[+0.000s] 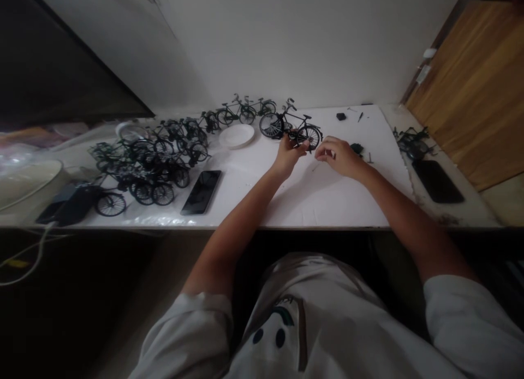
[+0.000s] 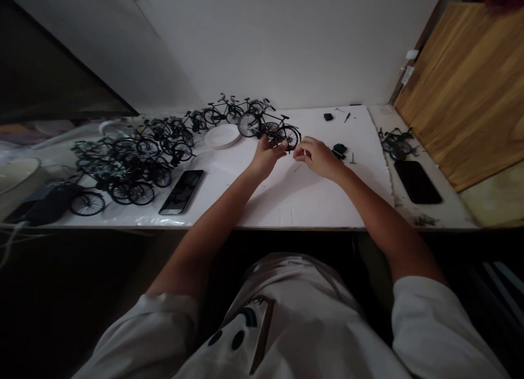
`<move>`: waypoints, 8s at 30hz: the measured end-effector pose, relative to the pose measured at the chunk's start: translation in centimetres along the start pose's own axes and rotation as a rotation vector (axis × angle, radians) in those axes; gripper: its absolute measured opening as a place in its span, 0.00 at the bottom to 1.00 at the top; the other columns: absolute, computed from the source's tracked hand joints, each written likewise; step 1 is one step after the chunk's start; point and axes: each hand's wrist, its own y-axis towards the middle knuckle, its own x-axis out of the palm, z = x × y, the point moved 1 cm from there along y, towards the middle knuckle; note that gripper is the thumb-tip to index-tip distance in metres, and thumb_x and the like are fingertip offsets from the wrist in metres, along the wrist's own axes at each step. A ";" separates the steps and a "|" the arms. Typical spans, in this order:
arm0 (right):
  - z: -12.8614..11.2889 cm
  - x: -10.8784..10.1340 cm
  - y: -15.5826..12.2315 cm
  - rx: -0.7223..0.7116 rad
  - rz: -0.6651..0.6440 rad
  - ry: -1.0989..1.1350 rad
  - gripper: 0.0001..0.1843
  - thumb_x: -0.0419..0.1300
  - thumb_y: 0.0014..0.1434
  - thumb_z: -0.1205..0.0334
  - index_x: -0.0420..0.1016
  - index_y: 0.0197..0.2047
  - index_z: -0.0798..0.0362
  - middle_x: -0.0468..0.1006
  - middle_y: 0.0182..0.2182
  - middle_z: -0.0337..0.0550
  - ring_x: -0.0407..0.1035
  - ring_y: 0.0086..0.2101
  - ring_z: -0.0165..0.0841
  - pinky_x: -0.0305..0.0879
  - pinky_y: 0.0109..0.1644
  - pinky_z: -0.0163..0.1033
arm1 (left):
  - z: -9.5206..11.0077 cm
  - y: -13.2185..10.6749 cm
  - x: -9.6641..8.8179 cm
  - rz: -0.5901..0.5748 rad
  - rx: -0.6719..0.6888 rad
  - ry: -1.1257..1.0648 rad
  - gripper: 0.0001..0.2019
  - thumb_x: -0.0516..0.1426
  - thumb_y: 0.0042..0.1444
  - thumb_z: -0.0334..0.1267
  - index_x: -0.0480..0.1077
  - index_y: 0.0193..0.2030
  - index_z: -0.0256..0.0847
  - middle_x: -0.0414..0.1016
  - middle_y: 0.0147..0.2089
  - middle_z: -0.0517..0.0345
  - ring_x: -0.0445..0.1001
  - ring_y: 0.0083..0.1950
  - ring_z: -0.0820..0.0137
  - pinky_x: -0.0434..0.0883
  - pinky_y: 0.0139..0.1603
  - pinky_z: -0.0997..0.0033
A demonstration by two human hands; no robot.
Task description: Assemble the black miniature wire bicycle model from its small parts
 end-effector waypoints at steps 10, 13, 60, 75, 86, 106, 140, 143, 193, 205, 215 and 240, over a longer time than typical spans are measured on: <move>-0.2 0.0 0.2 -0.018 0.263 0.012 0.07 0.66 0.73 0.54 0.81 0.44 0.47 0.73 0.47 0.46 0.68 0.41 0.38 0.73 0.50 0.48 | -0.3 -0.1 0.4 -0.054 0.071 0.028 0.26 0.74 0.53 0.39 0.67 0.53 0.45 0.79 0.46 0.55 0.80 0.45 0.66 0.74 0.42 0.67; -0.1 0.2 0.2 0.003 0.283 0.009 0.06 0.67 0.72 0.55 0.82 0.44 0.47 0.72 0.46 0.46 0.69 0.42 0.39 0.74 0.50 0.48 | -0.3 -0.1 0.6 -0.072 0.075 0.043 0.27 0.74 0.53 0.39 0.67 0.54 0.45 0.78 0.44 0.57 0.79 0.43 0.68 0.74 0.42 0.68; -0.2 0.4 0.1 0.095 0.380 0.139 0.22 0.76 0.61 0.35 0.89 0.40 0.47 0.75 0.39 0.45 0.70 0.38 0.37 0.68 0.35 0.43 | 0.1 -0.5 0.8 -0.137 0.070 0.053 0.24 0.76 0.55 0.39 0.70 0.51 0.41 0.80 0.44 0.54 0.78 0.43 0.69 0.74 0.39 0.71; 0.5 -0.1 0.4 0.139 0.304 0.195 0.24 0.76 0.57 0.33 0.88 0.36 0.47 0.76 0.38 0.44 0.70 0.37 0.37 0.70 0.39 0.44 | -0.4 -0.1 0.9 -0.118 0.093 0.033 0.25 0.76 0.52 0.35 0.69 0.50 0.42 0.78 0.45 0.54 0.78 0.44 0.69 0.77 0.42 0.70; 0.5 -0.1 0.3 0.139 0.307 0.156 0.15 0.76 0.59 0.45 0.88 0.38 0.48 0.76 0.36 0.43 0.70 0.36 0.37 0.70 0.41 0.45 | -1.2 0.3 0.7 -0.129 0.127 0.065 0.27 0.78 0.51 0.38 0.70 0.51 0.41 0.79 0.51 0.51 0.80 0.47 0.67 0.81 0.48 0.65; 1.3 0.0 0.4 0.147 0.310 0.140 0.17 0.75 0.59 0.42 0.89 0.40 0.47 0.82 0.36 0.45 0.74 0.38 0.39 0.73 0.48 0.48 | -0.8 0.1 1.1 -0.088 0.096 0.102 0.26 0.77 0.52 0.36 0.69 0.51 0.41 0.80 0.51 0.51 0.82 0.46 0.68 0.82 0.49 0.67; 2.8 -1.2 0.2 0.212 0.364 -0.102 0.05 0.69 0.67 0.57 0.84 0.43 0.47 0.86 0.39 0.47 0.78 0.39 0.42 0.77 0.50 0.51 | -1.7 1.3 0.0 0.111 0.155 0.235 0.20 0.74 0.56 0.37 0.71 0.50 0.42 0.81 0.50 0.51 0.80 0.42 0.69 0.80 0.45 0.68; 1.2 -0.8 0.3 0.084 0.400 -0.028 0.10 0.65 0.70 0.54 0.85 0.46 0.48 0.85 0.46 0.50 0.78 0.41 0.40 0.77 0.45 0.47 | -1.7 1.4 -0.1 0.168 0.184 0.277 0.21 0.74 0.56 0.36 0.72 0.52 0.43 0.81 0.52 0.50 0.80 0.41 0.70 0.80 0.43 0.69; -0.6 -0.6 -0.2 0.089 0.270 -0.391 0.29 0.56 0.78 0.38 0.85 0.34 0.48 0.89 0.33 0.48 0.80 0.34 0.41 0.66 0.45 0.45 | -3.4 1.6 -0.3 0.135 0.339 0.511 0.17 0.69 0.62 0.35 0.72 0.55 0.41 0.82 0.47 0.50 0.82 0.38 0.68 0.80 0.40 0.66; -0.7 -0.4 -0.5 0.112 0.217 -0.352 0.16 0.54 0.76 0.48 0.75 0.52 0.49 0.86 0.43 0.50 0.77 0.39 0.42 0.66 0.42 0.45 | -2.6 0.9 0.1 0.121 0.417 0.473 0.17 0.68 0.63 0.37 0.71 0.56 0.42 0.83 0.46 0.52 0.82 0.38 0.69 0.80 0.41 0.69; -0.8 -0.3 -0.3 0.099 0.222 -0.443 0.18 0.52 0.79 0.45 0.75 0.49 0.48 0.84 0.39 0.51 0.75 0.37 0.43 0.64 0.39 0.45 | -1.9 0.9 0.4 0.074 0.434 0.395 0.18 0.68 0.65 0.38 0.68 0.57 0.44 0.82 0.48 0.53 0.83 0.41 0.70 0.82 0.44 0.69; 0.3 0.7 -0.3 0.111 0.238 -0.356 0.15 0.57 0.77 0.47 0.73 0.56 0.48 0.86 0.42 0.51 0.79 0.39 0.45 0.68 0.39 0.46 | -2.2 1.0 -0.1 0.080 0.438 0.480 0.16 0.67 0.63 0.36 0.69 0.54 0.44 0.79 0.41 0.56 0.79 0.36 0.71 0.77 0.39 0.70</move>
